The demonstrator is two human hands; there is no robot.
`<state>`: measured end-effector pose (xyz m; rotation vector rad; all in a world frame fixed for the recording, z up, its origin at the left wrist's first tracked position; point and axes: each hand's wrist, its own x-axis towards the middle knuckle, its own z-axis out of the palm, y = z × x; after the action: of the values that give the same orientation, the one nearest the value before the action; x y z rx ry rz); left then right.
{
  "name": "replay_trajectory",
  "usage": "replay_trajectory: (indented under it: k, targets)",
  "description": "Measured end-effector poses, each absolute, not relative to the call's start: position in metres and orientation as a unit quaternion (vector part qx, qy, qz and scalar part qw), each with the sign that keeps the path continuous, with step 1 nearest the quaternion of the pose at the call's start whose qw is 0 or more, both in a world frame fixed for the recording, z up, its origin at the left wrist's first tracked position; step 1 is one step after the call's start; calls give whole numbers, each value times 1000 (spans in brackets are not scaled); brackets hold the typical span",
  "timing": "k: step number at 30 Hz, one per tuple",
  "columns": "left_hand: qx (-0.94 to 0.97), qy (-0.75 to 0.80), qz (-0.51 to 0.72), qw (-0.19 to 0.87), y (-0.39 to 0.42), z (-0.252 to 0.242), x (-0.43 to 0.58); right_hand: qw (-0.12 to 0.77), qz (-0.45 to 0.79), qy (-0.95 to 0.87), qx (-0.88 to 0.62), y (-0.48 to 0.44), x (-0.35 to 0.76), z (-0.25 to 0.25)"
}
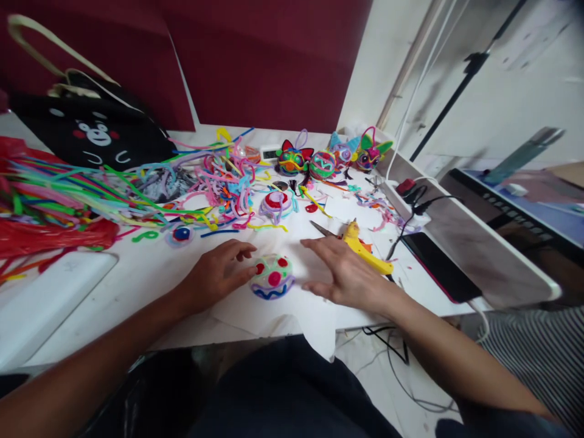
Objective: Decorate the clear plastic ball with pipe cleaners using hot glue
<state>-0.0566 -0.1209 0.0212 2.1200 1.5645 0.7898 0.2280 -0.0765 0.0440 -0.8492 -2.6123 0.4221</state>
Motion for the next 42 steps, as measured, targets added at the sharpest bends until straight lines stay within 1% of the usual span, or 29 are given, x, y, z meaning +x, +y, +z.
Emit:
replay_trajectory:
  k: [5,13,16,21,24,27,30,32,34,38,42]
  targets:
    - [725,581,323,180,-132,21,-56,109,177,-946,-249,-69,191,38]
    - [673,624,354,178,-149,18,-64,67,159,-963,-209,-64,169,36]
    - [665,629,361,177,-155,19,-64,72,153,-965,-201,-64,167,34]
    - [648,626,383,204,-158,17,-65,127,147,-962,-194,-66,169,33]
    - [612,609,430,264,-155,18,-62,182,128,-956,-192,-64,173,42]
    - [523,582,492,383,-146,26,-51,239,96,-949,-185,-57,175,55]
    - [416,513,547,514,-134,38,-37,278,55,-942,-180,-48,176,67]
    - [358,467,574,570,-124,45,-27,297,27,-938,-177,-43,175,72]
    - [314,430,595,602,-114,50,-20,308,6,-936,-172,-38,175,76]
    - [299,388,613,621,-93,55,-12,322,-9,-931,-170,-29,173,78]
    - [301,340,622,638,-78,58,-12,357,33,-916,-177,-18,173,75]
